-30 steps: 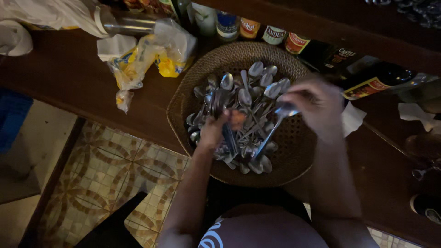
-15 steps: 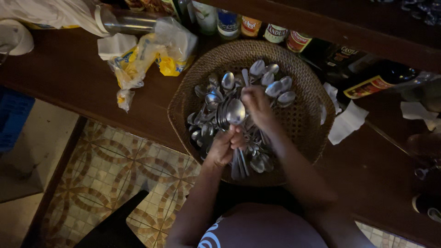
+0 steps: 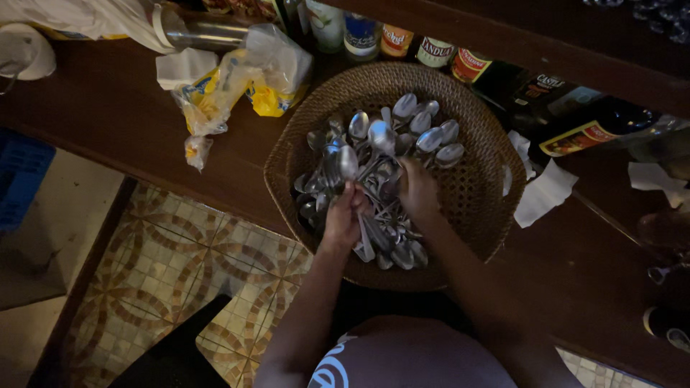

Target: The person organizes spoons from a wicker basket by gathering them into a stack and placing them onto a shelf.

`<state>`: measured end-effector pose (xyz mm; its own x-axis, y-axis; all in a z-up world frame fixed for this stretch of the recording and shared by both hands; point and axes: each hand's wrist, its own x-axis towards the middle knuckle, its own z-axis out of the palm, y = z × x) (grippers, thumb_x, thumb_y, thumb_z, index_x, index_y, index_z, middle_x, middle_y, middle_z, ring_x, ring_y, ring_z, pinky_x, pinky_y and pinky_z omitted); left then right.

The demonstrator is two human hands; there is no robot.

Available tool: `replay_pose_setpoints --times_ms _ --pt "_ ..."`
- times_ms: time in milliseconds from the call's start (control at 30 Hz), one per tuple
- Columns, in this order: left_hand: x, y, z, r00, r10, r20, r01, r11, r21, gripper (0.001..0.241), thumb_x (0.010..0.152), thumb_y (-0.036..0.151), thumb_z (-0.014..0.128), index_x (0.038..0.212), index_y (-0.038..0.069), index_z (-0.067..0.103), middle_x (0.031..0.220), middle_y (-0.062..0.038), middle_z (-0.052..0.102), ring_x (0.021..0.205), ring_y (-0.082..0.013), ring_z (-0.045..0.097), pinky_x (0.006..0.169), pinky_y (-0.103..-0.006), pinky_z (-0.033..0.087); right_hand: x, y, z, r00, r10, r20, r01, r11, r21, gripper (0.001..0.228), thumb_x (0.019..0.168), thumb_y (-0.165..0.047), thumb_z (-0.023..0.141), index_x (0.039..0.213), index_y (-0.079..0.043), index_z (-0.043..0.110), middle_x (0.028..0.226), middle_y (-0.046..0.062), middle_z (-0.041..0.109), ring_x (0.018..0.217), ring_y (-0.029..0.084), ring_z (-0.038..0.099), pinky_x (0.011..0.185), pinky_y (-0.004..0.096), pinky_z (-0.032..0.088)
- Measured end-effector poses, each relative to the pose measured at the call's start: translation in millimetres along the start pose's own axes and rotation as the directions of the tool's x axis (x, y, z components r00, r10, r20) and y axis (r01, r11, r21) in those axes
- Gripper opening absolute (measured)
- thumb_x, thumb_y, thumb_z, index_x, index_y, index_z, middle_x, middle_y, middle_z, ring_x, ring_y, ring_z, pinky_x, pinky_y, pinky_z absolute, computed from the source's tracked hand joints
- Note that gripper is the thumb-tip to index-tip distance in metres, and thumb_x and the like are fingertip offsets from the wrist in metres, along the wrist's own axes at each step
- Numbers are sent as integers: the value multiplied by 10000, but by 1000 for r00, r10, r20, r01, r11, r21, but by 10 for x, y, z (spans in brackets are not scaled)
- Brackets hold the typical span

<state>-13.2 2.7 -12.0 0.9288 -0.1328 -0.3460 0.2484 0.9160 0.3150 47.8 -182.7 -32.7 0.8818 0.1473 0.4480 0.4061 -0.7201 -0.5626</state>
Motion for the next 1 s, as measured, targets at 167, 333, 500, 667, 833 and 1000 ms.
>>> replay_pose_setpoints --times_ms 167,333,500,667,833,1000 --pt "64 -128 94 970 102 -221 -64 983 173 199 998 234 583 1059 64 666 940 -67 735 843 -199 687 779 -358 569 -40 -811 -238 992 -40 116 0 948 319 533 957 92 501 1446 -115 544 1110 182 687 964 361 717 776 418 613" --pt "119 -317 -81 962 235 -142 -199 952 234 240 1089 227 612 1122 5 696 1028 -69 721 905 -182 665 793 -332 539 -127 -1087 -225 998 -1 68 -12 980 200 488 946 71 542 1410 -80 554 1361 246 578 1205 453 601 935 482 554" --pt "157 -370 -15 948 299 -106 -281 947 158 252 1068 204 582 1231 37 678 1137 -50 723 1019 -169 668 907 -317 538 -58 -1145 -295 992 -109 65 108 994 21 503 919 20 586 1415 -61 559 1413 256 531 1241 484 553 1008 527 505" --pt "-11 -260 -14 990 132 -47 -129 989 76 292 1086 234 528 1235 16 652 1144 -92 716 1029 -211 689 902 -356 561 -98 -1090 -329 967 -141 210 98 975 201 591 938 41 598 1518 11 492 1371 290 521 1209 502 556 948 527 512" --pt "18 -267 -167 993 103 -56 -97 990 101 226 1102 195 547 1208 31 660 1092 -77 701 988 -203 671 856 -358 555 -71 -1070 -347 967 -117 228 104 992 65 560 852 34 641 1403 -5 551 1337 245 557 1173 446 589 947 516 526" --pt "56 -200 -134 994 69 -81 -61 994 93 200 1089 203 542 1182 53 637 1073 -74 707 992 -204 680 863 -367 561 153 -1211 -567 949 -220 228 204 975 93 529 759 74 630 1280 -15 607 1258 190 601 1172 406 612 943 477 540"
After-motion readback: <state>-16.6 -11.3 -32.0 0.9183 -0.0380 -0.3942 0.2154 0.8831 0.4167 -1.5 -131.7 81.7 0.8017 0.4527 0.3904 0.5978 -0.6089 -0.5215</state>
